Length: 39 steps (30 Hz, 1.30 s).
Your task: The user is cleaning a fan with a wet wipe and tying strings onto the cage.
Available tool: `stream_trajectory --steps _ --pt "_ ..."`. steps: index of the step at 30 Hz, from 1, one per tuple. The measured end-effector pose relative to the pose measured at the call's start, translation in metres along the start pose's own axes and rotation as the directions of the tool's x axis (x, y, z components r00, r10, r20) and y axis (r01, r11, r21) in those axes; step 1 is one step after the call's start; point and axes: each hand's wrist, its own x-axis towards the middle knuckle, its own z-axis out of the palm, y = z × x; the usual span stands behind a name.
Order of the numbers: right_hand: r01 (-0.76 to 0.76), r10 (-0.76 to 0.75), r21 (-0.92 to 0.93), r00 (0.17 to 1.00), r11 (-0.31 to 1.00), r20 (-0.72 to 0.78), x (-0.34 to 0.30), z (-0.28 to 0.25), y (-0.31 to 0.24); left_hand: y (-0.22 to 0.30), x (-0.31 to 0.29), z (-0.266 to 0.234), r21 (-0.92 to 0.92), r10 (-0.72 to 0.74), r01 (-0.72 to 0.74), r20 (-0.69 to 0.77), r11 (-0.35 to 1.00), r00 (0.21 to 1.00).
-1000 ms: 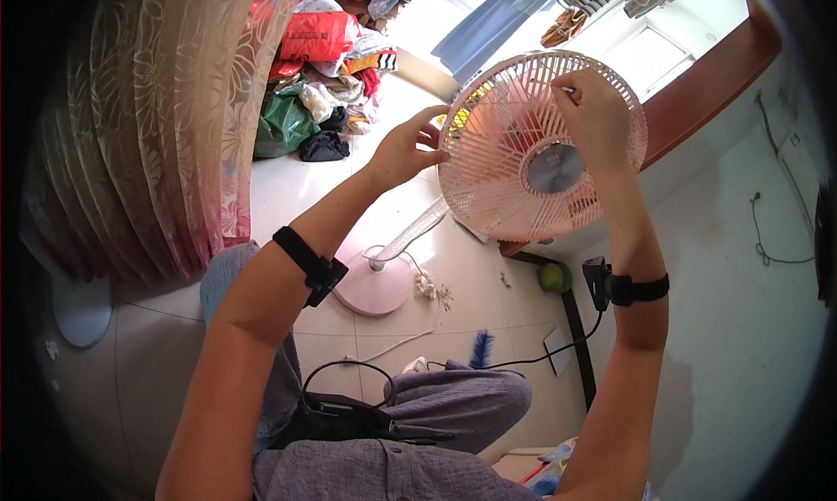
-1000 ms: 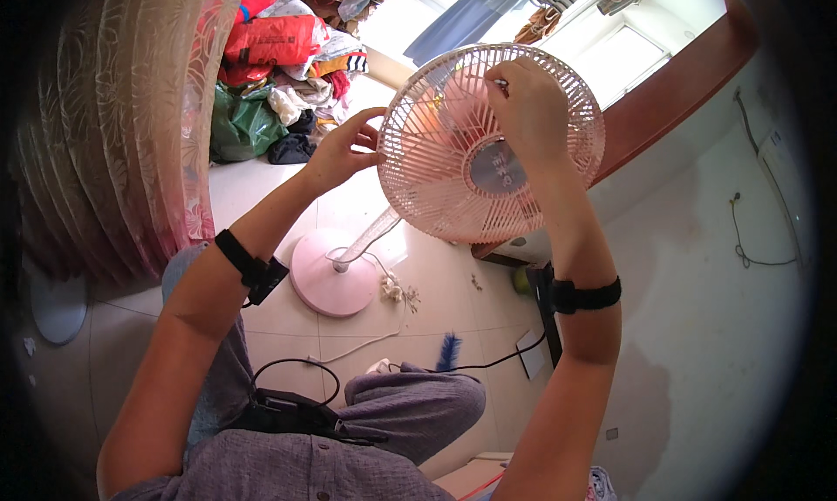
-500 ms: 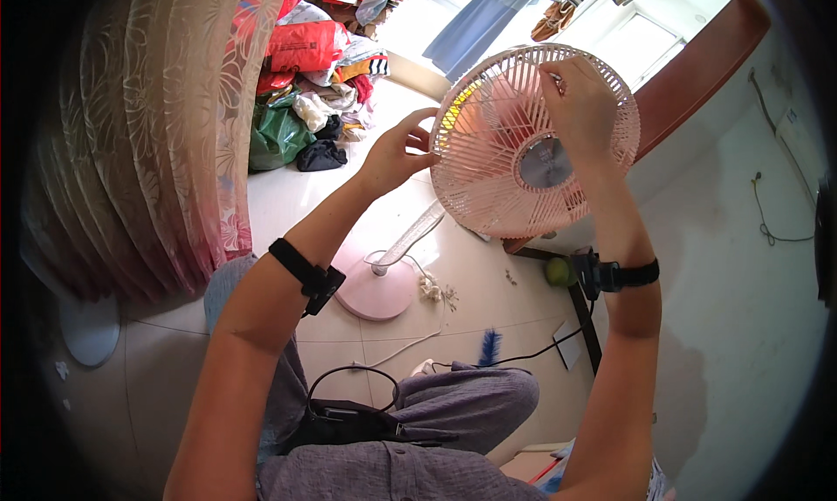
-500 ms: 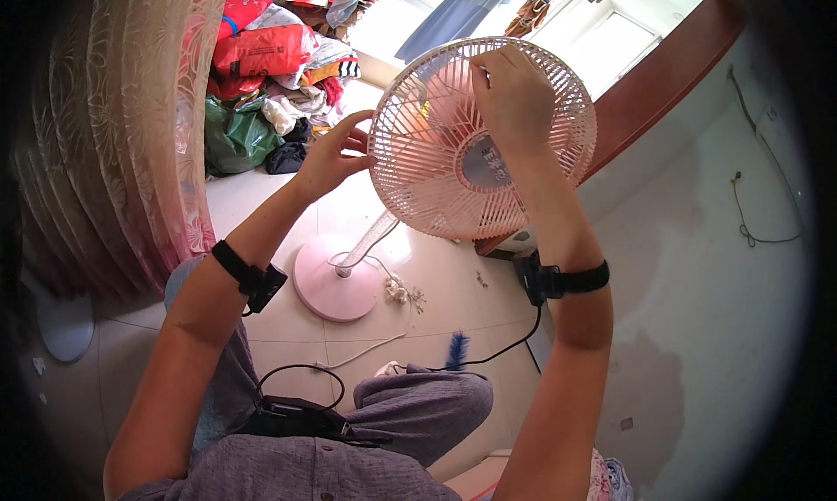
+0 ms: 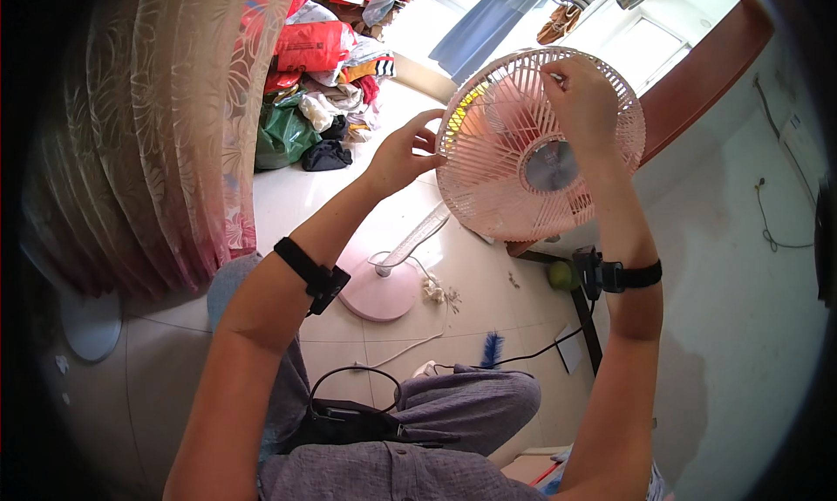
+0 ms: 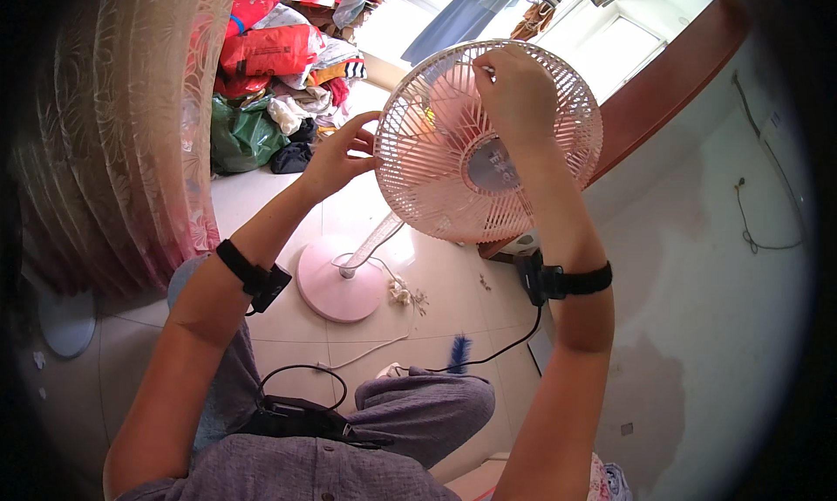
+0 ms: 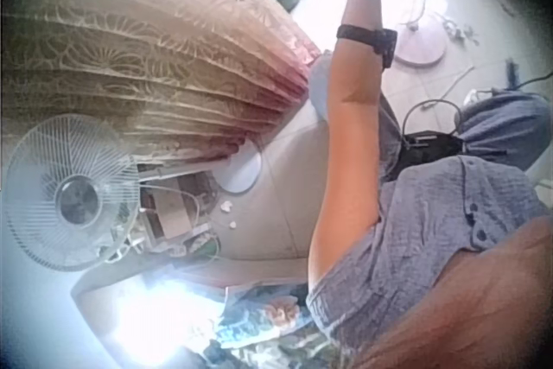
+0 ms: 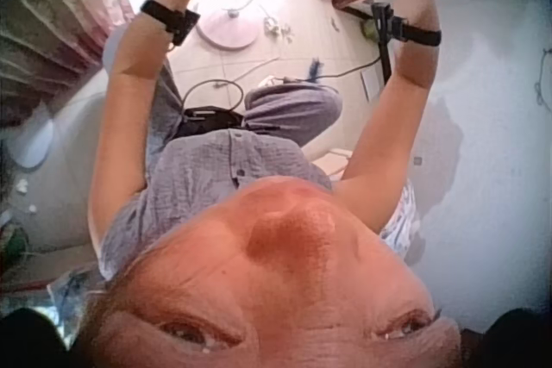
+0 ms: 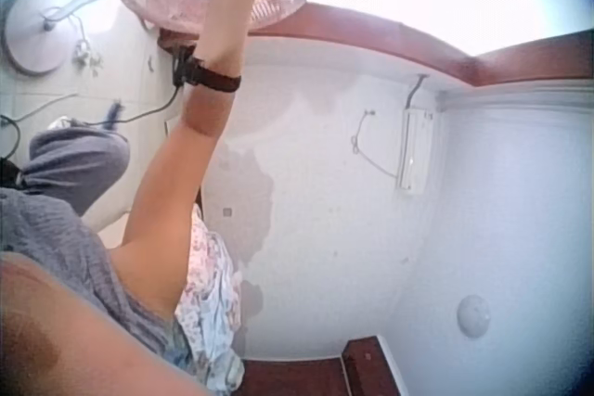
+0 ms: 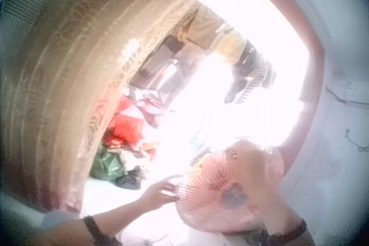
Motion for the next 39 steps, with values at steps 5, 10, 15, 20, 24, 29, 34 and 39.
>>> stream_trajectory --steps 5,10,15,20,24,29,34,39 --pt "-0.088 0.090 -0.025 0.990 0.996 0.105 -0.001 -0.017 -0.006 -0.001 0.001 -0.001 0.001 -0.027 0.027 0.001 1.000 1.000" --pt "0.019 0.009 -0.121 0.974 0.992 0.225 -0.002 -0.010 -0.010 -0.004 0.001 -0.003 -0.020 -0.006 0.006 -0.001 1.000 1.000" --pt "-0.028 0.029 -0.012 0.998 1.000 0.063 0.003 -0.003 -0.004 -0.003 0.000 -0.001 -0.006 0.015 -0.015 -0.002 1.000 1.000" --pt "-0.053 0.052 0.061 0.999 0.997 0.012 0.002 -0.017 -0.012 -0.004 0.000 -0.004 0.015 0.007 -0.007 -0.002 1.000 1.000" --pt "-0.032 0.050 -0.088 0.975 0.996 0.214 -0.003 -0.018 -0.016 -0.001 0.001 -0.005 0.000 0.003 -0.003 0.002 1.000 1.000" --pt "0.099 -0.093 -0.119 0.994 0.988 0.056 -0.002 -0.002 -0.008 -0.003 0.001 -0.001 0.009 0.020 -0.020 -0.008 1.000 1.000" --pt "0.026 -0.027 -0.034 0.999 0.999 -0.032 -0.003 -0.011 -0.008 0.002 0.000 -0.001 0.003 -0.017 0.017 0.004 1.000 1.000" --pt "-0.005 0.020 -0.064 0.972 0.998 0.236 -0.005 -0.021 -0.012 -0.001 0.001 -0.006 0.017 0.012 -0.012 0.005 1.000 1.000"
